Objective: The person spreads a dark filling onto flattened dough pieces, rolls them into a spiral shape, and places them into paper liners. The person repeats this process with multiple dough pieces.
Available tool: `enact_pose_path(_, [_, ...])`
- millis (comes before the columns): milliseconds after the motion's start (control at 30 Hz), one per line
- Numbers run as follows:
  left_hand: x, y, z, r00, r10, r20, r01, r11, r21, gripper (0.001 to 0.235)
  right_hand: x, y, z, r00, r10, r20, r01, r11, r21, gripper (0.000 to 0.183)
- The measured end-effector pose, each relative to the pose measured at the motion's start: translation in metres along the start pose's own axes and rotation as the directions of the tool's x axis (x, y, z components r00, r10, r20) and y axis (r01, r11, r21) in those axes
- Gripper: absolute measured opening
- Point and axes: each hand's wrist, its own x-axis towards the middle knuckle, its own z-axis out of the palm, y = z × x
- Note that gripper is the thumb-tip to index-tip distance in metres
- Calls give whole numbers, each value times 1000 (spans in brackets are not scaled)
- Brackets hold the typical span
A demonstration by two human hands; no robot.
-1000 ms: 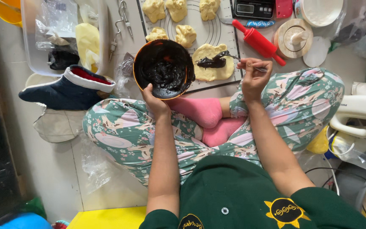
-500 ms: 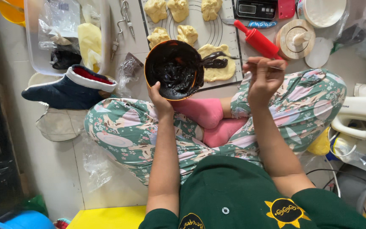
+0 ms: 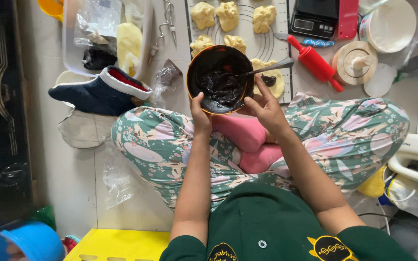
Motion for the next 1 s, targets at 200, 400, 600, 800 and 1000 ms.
enact_pose_path(200, [-18, 45, 20, 988, -76, 133, 66, 995, 72, 58, 33, 15, -20, 1000, 18, 18, -18, 1000, -13, 55])
enact_pose_path(400, [-15, 76, 19, 998, 56, -29, -56, 998, -16, 62, 59, -8, 24, 991, 19, 133, -27, 998, 59, 45])
enact_pose_path(600, [1, 132, 22, 943, 202, -263, -249, 955, -159, 69, 109, 17, 83, 961, -29, 274, -30, 978, 207, 37])
enact_pose_path(800, [20, 186, 11, 897, 183, -402, -266, 951, -159, 76, 137, 23, 161, 945, 54, 324, -69, 997, 35, 59])
enact_pose_path(1000, [53, 184, -3, 876, 258, -408, -346, 925, -158, 72, 145, 24, 182, 952, 211, 222, -244, 960, 139, 71])
